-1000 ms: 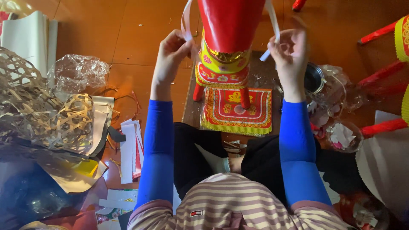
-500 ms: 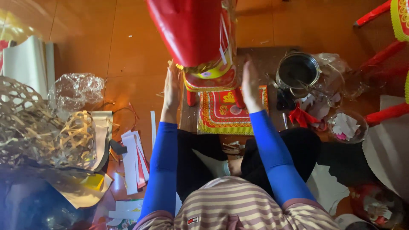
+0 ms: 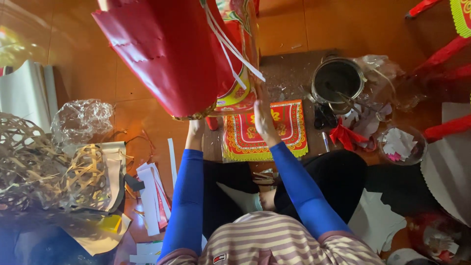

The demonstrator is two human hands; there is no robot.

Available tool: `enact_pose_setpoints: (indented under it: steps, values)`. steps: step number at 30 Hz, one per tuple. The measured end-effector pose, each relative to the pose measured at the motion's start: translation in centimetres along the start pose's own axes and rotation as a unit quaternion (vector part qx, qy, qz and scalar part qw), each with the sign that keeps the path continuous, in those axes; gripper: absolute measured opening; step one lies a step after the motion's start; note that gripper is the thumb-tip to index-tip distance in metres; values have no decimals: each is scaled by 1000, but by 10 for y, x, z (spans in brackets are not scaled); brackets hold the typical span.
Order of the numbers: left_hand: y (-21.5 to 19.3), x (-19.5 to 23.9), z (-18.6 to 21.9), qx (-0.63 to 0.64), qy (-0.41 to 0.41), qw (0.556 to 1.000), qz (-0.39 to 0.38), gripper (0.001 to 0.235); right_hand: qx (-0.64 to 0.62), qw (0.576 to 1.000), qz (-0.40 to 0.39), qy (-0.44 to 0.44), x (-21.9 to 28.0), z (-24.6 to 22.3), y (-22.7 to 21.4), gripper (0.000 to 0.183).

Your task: Decorating a traditional paper horse model using glue, paper cutouts, and paint.

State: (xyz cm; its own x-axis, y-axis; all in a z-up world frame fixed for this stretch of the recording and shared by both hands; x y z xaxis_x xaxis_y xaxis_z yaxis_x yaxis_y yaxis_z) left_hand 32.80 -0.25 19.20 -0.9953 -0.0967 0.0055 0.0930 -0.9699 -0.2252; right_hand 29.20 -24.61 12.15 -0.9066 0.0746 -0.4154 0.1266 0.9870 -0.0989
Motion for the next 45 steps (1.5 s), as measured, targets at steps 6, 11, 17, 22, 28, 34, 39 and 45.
enact_pose_setpoints:
  steps: [6,11,17,22,28,34,39,45]
  values:
    - [-38,10,-121,-94,-110,989,5,42,111,987,-11,117,63,136,-28,58]
    - [-31,13,-234,-100,-33,994,-21,73,245,964,-34,101,53,92,-21,82]
    - [-22,16,-246,-282,59,957,24,39,304,932,-96,173,57,81,6,59]
    - [-41,46,-260,-409,18,912,-23,63,382,877,-194,218,96,154,-40,50]
    - [-70,140,-322,-315,-82,944,-59,44,563,811,-119,106,46,73,-159,16]
    - [-68,139,-314,-298,-96,948,-66,36,703,662,-150,211,37,144,-265,33]
    - [-63,143,-299,-323,-93,938,-85,37,643,704,-184,238,45,163,-278,43]
    - [-54,135,-263,-278,-90,953,-79,34,595,729,-129,312,82,76,-238,43]
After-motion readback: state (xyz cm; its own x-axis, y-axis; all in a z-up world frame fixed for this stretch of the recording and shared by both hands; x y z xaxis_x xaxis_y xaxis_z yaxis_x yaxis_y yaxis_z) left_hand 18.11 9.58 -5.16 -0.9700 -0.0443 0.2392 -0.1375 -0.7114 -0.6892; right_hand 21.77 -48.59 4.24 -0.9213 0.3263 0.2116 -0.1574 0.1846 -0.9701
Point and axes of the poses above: each hand's wrist, its own x-axis away from the middle knuckle, its own y-axis out of the palm, z = x × y, the point moved 10 cm from there along -x, towards the middle knuckle, and after that the axes turned 1 degree about z, right-handed, at the moved point
